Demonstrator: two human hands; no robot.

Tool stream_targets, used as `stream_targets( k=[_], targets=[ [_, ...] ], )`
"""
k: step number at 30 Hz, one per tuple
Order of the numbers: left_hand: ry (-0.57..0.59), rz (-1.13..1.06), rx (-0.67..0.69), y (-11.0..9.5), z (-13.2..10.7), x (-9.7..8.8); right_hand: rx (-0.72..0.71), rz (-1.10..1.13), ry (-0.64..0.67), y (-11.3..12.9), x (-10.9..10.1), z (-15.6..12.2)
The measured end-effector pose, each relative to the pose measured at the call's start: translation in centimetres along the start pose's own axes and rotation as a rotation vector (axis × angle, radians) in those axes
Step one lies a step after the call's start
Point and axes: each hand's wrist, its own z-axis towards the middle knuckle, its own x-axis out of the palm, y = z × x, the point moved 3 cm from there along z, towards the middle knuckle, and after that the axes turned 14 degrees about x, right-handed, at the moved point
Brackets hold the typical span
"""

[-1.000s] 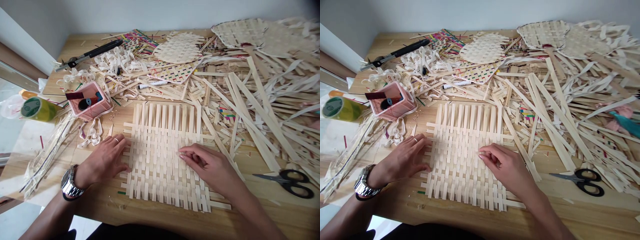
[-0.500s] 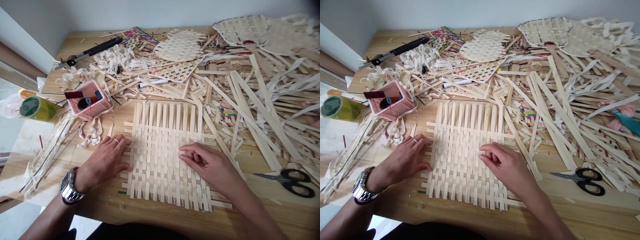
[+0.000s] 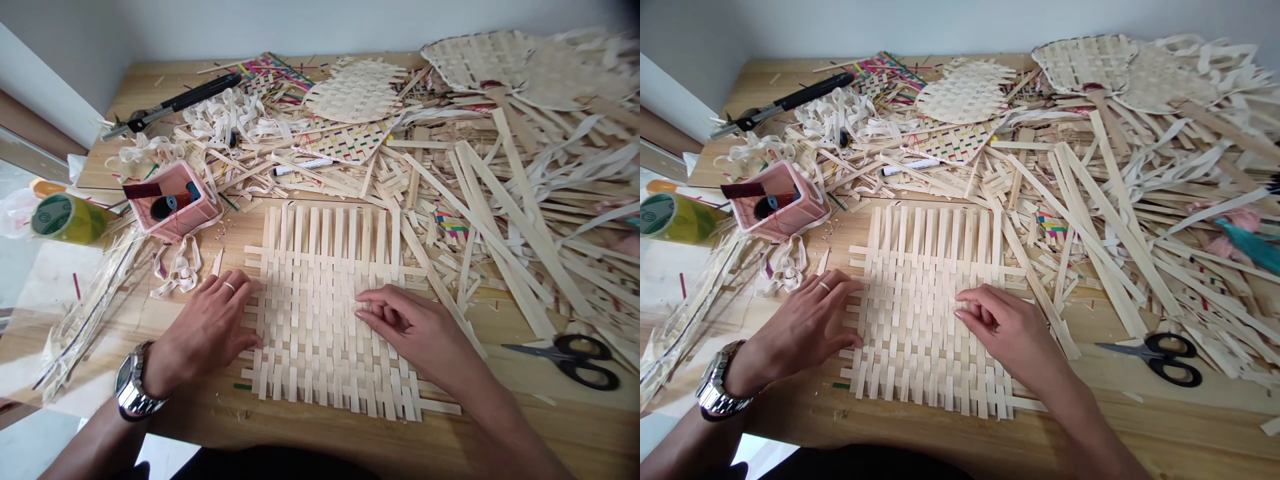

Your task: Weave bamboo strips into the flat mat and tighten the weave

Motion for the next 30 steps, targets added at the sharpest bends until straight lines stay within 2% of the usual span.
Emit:
stream_targets(
  k=[4,8,13,18,30],
  targets=[
    [-0.032,-0.013,0.006,-1.2,0.3,0.6,-0.048,-0.042,-0.031,0.9,-0.1,-0.4],
    [-0.034,-0.025,-0.034,-1.7,0.3,1.1,-0.145,-0.151,-0.085,3.4,0.0,-1.2],
    [-0.053,-0.048,-0.041,-1.9,0.2,1.3,-0.203,-0.253,-0.069,6.0,2.3,-1.2],
    [-0.089,-0.051,-0.073,-2.1,0.4,1.5,-0.162,-0.256,-0.02,6.2,4.4,-0.5],
    [-0.099,-0.074,-0.15,-2.3,1.0,1.5,-0.114,-0.179,-0.008,6.1,4.2,-0.5]
  ],
)
